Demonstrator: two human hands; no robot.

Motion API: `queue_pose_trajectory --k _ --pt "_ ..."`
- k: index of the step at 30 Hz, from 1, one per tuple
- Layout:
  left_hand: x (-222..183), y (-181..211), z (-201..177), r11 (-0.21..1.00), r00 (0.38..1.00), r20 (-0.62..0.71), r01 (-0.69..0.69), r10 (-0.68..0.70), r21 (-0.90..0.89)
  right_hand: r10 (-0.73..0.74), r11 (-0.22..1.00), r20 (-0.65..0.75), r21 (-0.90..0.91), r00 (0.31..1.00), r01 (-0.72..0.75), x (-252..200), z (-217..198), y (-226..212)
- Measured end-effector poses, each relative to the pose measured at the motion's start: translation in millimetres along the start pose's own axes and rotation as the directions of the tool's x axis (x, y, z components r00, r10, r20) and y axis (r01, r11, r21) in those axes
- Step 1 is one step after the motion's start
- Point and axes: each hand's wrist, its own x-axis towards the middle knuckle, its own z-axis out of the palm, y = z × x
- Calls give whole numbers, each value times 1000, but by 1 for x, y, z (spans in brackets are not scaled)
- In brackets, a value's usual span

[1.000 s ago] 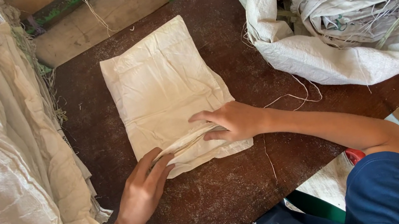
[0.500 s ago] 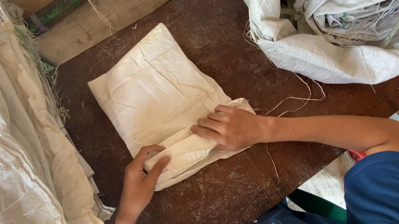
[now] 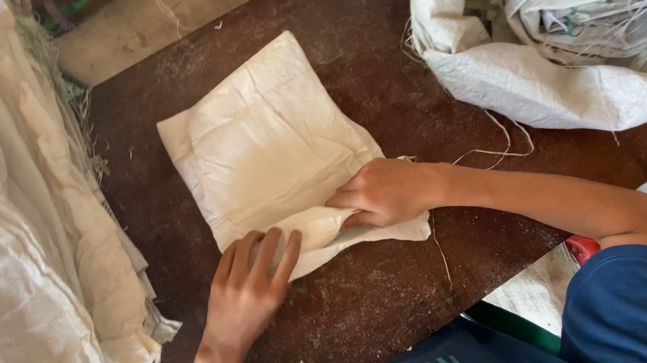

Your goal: Folding and stacking white woven polypropylene bags on a wooden table.

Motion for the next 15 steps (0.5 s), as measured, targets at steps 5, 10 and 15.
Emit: queue_pose_trajectory --k 5,10,15 --pt "11 1 -19 982 994 14 106 -105 -159 53 993 -36 -101 998 -56 6 -18 -19" --pt "13 -8 -20 894 969 90 249 -232 -373 -137 936 -251 -348 958 43 5 -42 -46" --pt "21 -12 -36 799 931 125 358 -342 -483 -369 740 -201 -655 907 155 -13 -9 -53"
